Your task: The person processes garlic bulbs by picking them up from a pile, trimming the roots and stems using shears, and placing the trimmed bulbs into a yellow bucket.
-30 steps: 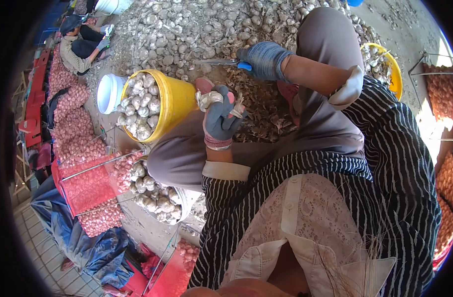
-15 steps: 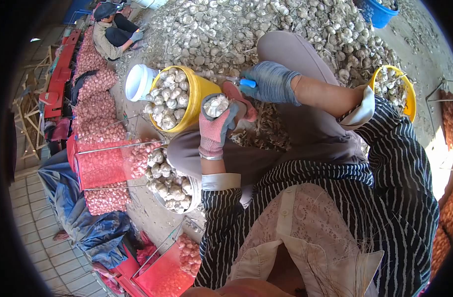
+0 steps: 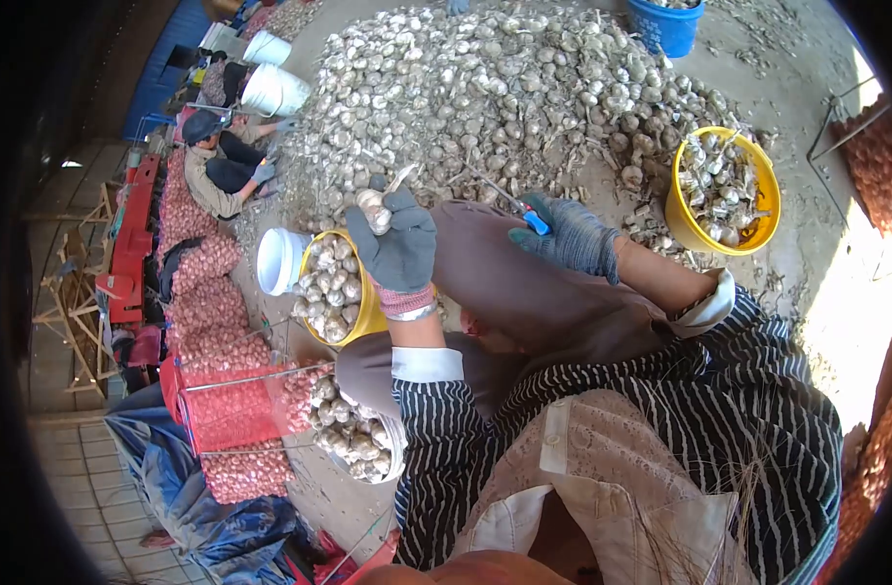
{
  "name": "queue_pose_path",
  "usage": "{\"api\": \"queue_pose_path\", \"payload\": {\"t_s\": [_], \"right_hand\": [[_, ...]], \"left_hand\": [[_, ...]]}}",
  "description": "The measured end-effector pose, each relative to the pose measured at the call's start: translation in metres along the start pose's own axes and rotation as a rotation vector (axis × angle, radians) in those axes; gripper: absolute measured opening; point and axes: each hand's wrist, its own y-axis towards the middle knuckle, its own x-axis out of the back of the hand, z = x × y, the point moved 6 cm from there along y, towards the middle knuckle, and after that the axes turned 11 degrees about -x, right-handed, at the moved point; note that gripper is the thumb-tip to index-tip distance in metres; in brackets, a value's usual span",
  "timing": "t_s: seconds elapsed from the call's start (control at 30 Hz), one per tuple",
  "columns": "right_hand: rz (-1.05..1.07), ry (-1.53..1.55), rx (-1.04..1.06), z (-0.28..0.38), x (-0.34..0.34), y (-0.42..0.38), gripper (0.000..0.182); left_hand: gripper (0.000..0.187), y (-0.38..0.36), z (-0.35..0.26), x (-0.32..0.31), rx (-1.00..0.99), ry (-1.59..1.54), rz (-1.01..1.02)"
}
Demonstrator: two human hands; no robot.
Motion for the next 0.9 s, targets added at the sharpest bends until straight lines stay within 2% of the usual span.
{"api": "queue_pose_path", "payload": {"t_s": [0.03,0.07,0.13,0.17,0.27,0.3,0.33,0.37,0.4,0.43,0.47,0.5,0.57,0.6,0.63,0.67,0.7,0.73,0.77,0.8,0.87,0.9], "right_hand": [[-0.045,0.037,0.012,-0.007,0.003,-0.001,0.051],[-0.090,0.076,0.024,-0.014,0.006,-0.002,0.052],[-0.152,0.098,0.042,-0.018,0.017,-0.005,0.050],[-0.128,0.081,0.042,-0.020,0.019,-0.004,0.050],[-0.142,0.100,0.057,-0.031,0.019,0.002,0.048],[-0.091,0.064,0.046,-0.036,0.016,0.007,0.045],[-0.037,0.026,0.035,-0.044,0.010,0.012,0.043],[-0.120,0.172,0.175,-0.056,0.003,0.018,0.036],[-0.122,0.168,0.165,-0.060,0.006,0.018,0.036],[-0.048,0.402,-0.113,-0.077,0.006,0.022,0.033],[0.024,0.631,-0.389,-0.093,0.003,0.022,0.029],[0.024,0.627,-0.393,-0.104,0.008,0.024,0.029],[-0.254,0.661,-0.339,-0.147,0.036,0.025,0.024],[-0.475,0.390,-0.106,-0.157,0.062,0.017,0.027],[-0.441,0.061,-0.267,-0.143,0.095,-0.005,0.028],[-0.479,-0.191,-0.371,-0.145,0.115,-0.018,0.030],[-0.714,-0.361,-0.165,-0.185,0.128,-0.028,0.036],[-0.641,-0.431,-0.304,-0.192,0.143,-0.038,0.043],[-0.585,-0.503,-0.371,-0.222,0.154,-0.045,0.047],[-0.669,-0.577,-0.418,-0.256,0.162,-0.055,0.050],[-0.510,-0.634,-0.576,-0.279,0.166,-0.070,0.054],[-0.498,-0.637,-0.546,-0.289,0.164,-0.071,0.054]], "left_hand": [[0.037,0.007,0.011,0.010,-0.024,-0.046,-0.080],[0.037,0.010,0.027,0.015,0.004,-0.057,-0.079],[0.034,0.006,0.051,0.037,-0.009,0.183,-0.289],[0.034,0.004,0.064,0.041,0.015,0.173,-0.293],[0.030,-0.011,0.078,0.067,0.040,0.724,-0.430],[0.029,-0.014,0.082,0.064,0.051,0.763,-0.405],[0.029,-0.017,0.081,0.069,0.060,0.757,-0.412],[0.029,-0.017,0.079,0.075,0.047,0.660,-0.419],[0.029,-0.017,0.075,0.081,0.035,0.560,-0.424],[0.030,-0.015,0.072,0.076,0.024,0.369,-0.277],[0.030,-0.017,0.061,0.078,0.028,0.361,-0.277],[0.031,-0.020,0.044,0.080,0.011,0.322,-0.264],[0.032,-0.031,0.007,0.073,-0.041,0.300,-0.269],[0.032,-0.039,-0.020,0.059,-0.106,0.479,-0.295],[0.033,-0.049,-0.050,0.046,-0.182,0.670,-0.331],[0.033,-0.060,-0.079,0.032,-0.244,0.713,-0.357],[0.033,-0.073,-0.112,0.015,-0.394,0.876,-0.416],[0.033,-0.088,-0.144,-0.001,-0.547,1.033,-0.475],[0.031,-0.104,-0.180,-0.001,-0.643,0.990,-0.493],[0.038,-0.127,-0.215,0.000,-0.747,0.937,-0.537],[0.033,-0.156,-0.266,0.002,-0.890,1.102,-0.468],[0.034,-0.174,-0.299,0.018,-0.933,1.279,-0.500]]}}
